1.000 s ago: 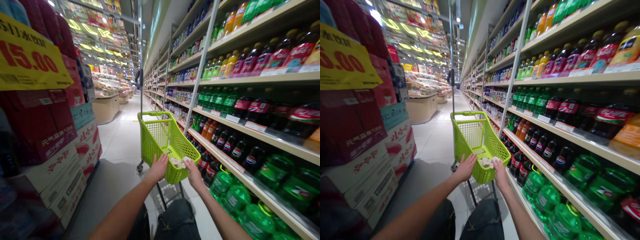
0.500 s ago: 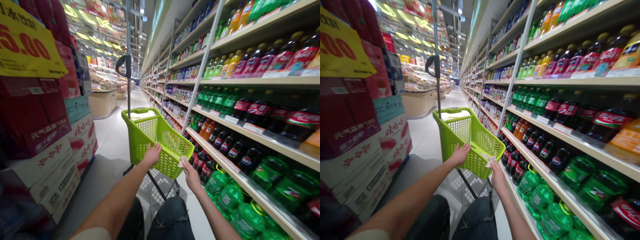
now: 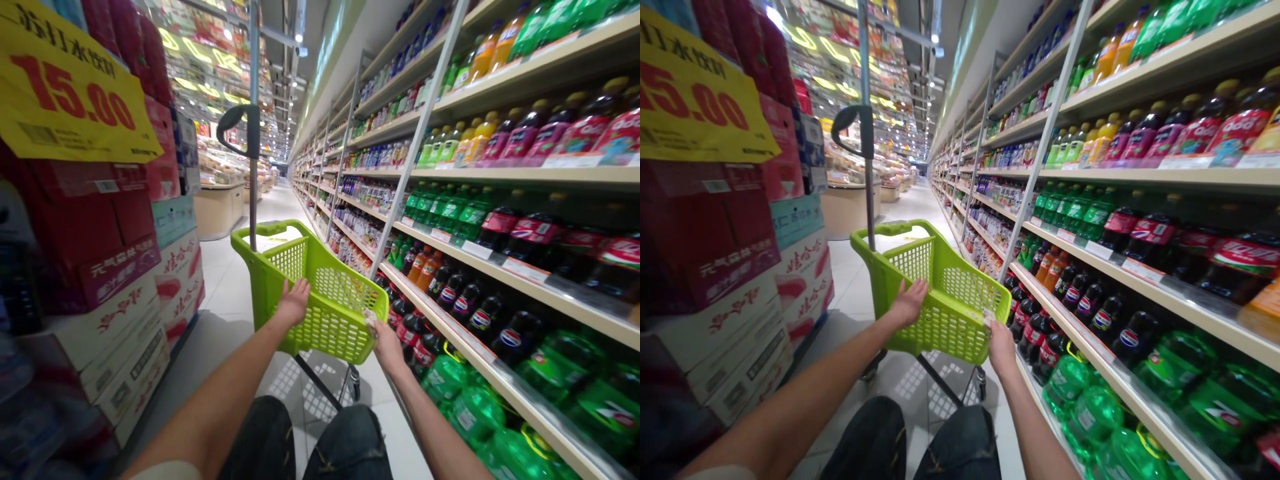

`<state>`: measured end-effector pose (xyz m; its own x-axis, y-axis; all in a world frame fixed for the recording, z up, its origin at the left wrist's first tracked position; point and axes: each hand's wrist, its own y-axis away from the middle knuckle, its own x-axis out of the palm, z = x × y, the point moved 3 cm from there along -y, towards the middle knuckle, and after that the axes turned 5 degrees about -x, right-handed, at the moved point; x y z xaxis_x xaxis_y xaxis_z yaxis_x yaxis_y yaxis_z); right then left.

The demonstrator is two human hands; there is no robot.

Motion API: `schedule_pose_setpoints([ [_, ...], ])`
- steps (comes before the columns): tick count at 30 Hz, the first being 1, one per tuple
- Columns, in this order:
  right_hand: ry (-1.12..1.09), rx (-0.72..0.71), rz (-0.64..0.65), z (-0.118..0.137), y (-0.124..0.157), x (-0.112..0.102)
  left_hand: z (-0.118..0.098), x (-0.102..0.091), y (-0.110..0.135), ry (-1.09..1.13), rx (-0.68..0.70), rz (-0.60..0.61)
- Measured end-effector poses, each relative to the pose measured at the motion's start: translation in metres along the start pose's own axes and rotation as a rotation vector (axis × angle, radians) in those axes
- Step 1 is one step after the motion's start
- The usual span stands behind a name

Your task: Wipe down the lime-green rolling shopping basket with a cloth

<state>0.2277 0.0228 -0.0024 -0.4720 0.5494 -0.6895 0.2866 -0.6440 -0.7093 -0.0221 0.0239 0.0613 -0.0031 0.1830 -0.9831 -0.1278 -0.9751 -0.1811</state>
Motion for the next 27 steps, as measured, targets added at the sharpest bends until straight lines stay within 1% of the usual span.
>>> schedule_pose_setpoints([
  [2, -0.001, -0.007, -0.04, 0.006, -0.002, 0.008, 0.013, 0.003, 0.002, -0.022, -0.038, 0.021],
  [4, -0.013, -0.028, -0.071, 0.027, -0.012, 0.025, 0.018, 0.006, 0.006, -0.022, -0.03, 0.015],
  [6, -0.03, -0.067, -0.055, 0.052, -0.024, 0.04, 0.021, 0.007, 0.011, -0.027, -0.008, 0.001],
  [8, -0.039, -0.094, -0.002, 0.064, -0.031, 0.048, 0.025, 0.005, 0.016, -0.044, 0.012, -0.015],
  [10, -0.023, -0.07, 0.057, 0.056, -0.029, 0.044, 0.035, -0.001, 0.021, -0.061, -0.043, -0.05],
  [12, 0.008, -0.002, 0.089, 0.038, -0.022, 0.036, 0.043, -0.005, 0.025, -0.071, -0.11, -0.091],
  [14, 0.025, 0.054, 0.085, 0.029, -0.017, 0.03, 0.046, -0.007, 0.03, -0.075, -0.119, -0.107],
  [15, 0.021, 0.065, 0.076, 0.032, -0.018, 0.03, 0.046, -0.007, 0.033, -0.076, -0.103, -0.106],
  [17, -0.014, 0.037, 0.068, 0.055, -0.026, 0.036, 0.043, -0.008, 0.037, -0.076, -0.082, -0.106],
  [19, -0.062, -0.049, 0.081, 0.088, -0.039, 0.044, 0.041, -0.009, 0.04, -0.082, -0.044, -0.111],
  [20, -0.08, -0.09, 0.092, 0.101, -0.044, 0.048, 0.042, -0.011, 0.041, -0.089, -0.032, -0.116],
  [21, -0.089, -0.114, 0.105, 0.108, -0.048, 0.05, 0.045, -0.013, 0.043, -0.099, -0.038, -0.127],
  [22, -0.089, -0.116, 0.117, 0.109, -0.05, 0.051, 0.049, -0.015, 0.044, -0.111, -0.059, -0.147],
  [23, -0.081, -0.093, 0.122, 0.104, -0.05, 0.05, 0.053, -0.018, 0.045, -0.122, -0.086, -0.171],
  [25, -0.055, -0.01, 0.103, 0.082, -0.045, 0.046, 0.061, -0.022, 0.047, -0.136, -0.131, -0.22],
  [27, -0.057, 0.047, 0.053, 0.063, -0.04, 0.042, 0.064, -0.023, 0.05, -0.135, -0.132, -0.236],
])
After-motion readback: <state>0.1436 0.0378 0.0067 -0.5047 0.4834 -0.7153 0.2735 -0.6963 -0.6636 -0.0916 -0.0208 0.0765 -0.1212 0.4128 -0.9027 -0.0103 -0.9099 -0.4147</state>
